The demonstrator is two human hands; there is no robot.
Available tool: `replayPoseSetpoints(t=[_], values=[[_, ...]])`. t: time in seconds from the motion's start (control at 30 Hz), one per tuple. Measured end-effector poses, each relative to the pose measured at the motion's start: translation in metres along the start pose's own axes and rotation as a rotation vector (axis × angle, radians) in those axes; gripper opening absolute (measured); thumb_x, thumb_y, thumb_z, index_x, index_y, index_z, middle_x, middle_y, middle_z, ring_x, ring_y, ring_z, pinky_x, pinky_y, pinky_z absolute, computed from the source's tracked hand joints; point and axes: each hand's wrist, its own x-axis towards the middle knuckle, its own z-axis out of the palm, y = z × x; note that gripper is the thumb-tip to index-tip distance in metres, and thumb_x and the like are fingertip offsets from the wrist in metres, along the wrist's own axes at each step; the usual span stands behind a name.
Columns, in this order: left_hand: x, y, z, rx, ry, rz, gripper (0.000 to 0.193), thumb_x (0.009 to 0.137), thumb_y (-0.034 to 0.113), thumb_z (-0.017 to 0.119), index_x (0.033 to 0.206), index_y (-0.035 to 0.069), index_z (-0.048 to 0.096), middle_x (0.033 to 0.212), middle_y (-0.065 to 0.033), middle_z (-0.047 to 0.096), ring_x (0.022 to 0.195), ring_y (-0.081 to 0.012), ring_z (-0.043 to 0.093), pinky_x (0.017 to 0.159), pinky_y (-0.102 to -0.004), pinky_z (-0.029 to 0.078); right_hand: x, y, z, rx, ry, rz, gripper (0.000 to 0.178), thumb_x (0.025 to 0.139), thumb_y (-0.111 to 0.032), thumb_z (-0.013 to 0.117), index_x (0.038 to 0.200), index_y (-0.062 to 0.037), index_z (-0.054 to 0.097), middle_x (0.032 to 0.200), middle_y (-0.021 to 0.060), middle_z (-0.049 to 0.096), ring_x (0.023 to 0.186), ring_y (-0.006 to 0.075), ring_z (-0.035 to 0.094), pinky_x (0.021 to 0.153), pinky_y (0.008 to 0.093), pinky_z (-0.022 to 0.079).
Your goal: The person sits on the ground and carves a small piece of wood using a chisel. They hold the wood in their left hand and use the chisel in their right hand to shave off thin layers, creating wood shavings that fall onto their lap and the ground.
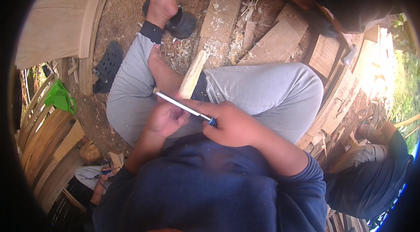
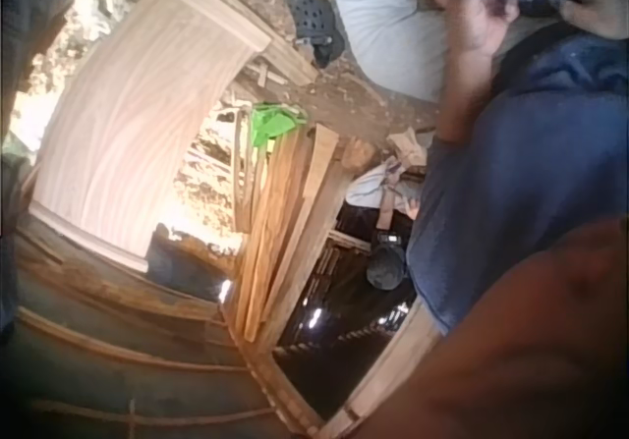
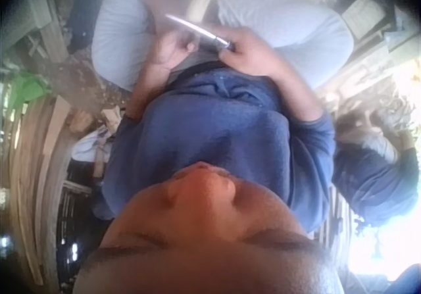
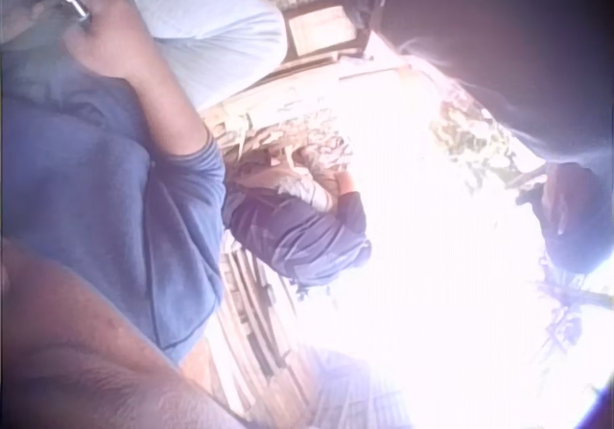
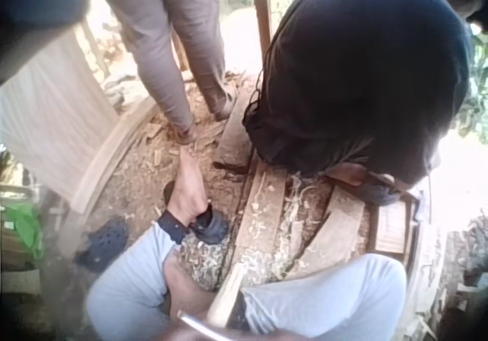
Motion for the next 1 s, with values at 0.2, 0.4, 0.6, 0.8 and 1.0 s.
replayPoseSetpoints(t=[0.2, 0.4, 0.6, 0.8, 1.0], values=[[-0.013, -0.002, 0.017, 0.224, -0.122, 0.092, 0.063, 0.110, 0.040, 0.059, 0.158, 0.007, 0.036, 0.102, -0.0135, 0.062, 0.073, -0.0166, 0.057, 0.057, -0.0257, 0.047, -0.006, -0.003, -0.014, 0.397, 0.307, 0.461, 0.030, 0.106, -0.014, 0.059, 0.133, -0.0024, 0.066, 0.083, 0.0033, 0.073, 0.053, 0.0052, 0.055, 0.049, 0.0246, 0.044], [-0.039, -0.008, 0.046, 0.523, -0.197, 0.252, 0.071, 0.112, 0.024, 0.056, 0.170, 0.005, 0.019, 0.150, -0.0156, 0.054, 0.095, -0.0162, 0.065, 0.065, -0.0263, 0.055, -0.004, -0.021, -0.005, 0.343, 0.248, 0.445, 0.042, 0.103, -0.026, 0.073, 0.132, 0.0019, 0.064, 0.084, 0.0032, 0.073, 0.053, 0.0068, 0.057, 0.047, 0.0247, 0.046], [-0.067, -0.018, 0.067, 0.694, -0.170, 0.346, 0.070, 0.110, 0.013, 0.056, 0.169, 0.004, 0.021, 0.162, -0.0150, 0.047, 0.108, -0.0169, 0.067, 0.077, -0.0281, 0.058, -0.018, -0.043, 0.021, 0.435, 0.173, 0.395, 0.046, 0.095, -0.017, 0.082, 0.133, 0.0005, 0.063, 0.099, 0.0038, 0.074, 0.065, 0.0055, 0.064, 0.048, 0.0229, 0.048], [-0.089, -0.028, 0.039, 0.996, -0.143, 0.532, 0.078, 0.103, 0.029, 0.073, 0.165, 0.003, 0.033, 0.155, -0.0146, 0.055, 0.116, -0.0188, 0.065, 0.088, -0.0297, 0.055, -0.034, -0.072, 0.022, 0.329, 0.077, 0.307, 0.046, 0.090, -0.012, 0.087, 0.131, -0.0032, 0.069, 0.103, 0.0013, 0.074, 0.073, 0.0027, 0.063, 0.059, 0.0210, 0.048], [-0.107, -0.008, 0.017, 0.407, -0.398, 0.419, 0.118, 0.088, 0.088, 0.058, 0.156, -0.008, 0.045, 0.152, -0.0205, 0.057, 0.116, -0.0269, 0.067, 0.080, -0.0350, 0.061, -0.040, -0.088, 0.000, -0.045, -0.125, 0.095, 0.037, 0.086, -0.013, 0.087, 0.122, -0.0078, 0.078, 0.103, -0.0002, 0.076, 0.085, 0.0066, 0.065, 0.078, 0.0254, 0.053]])
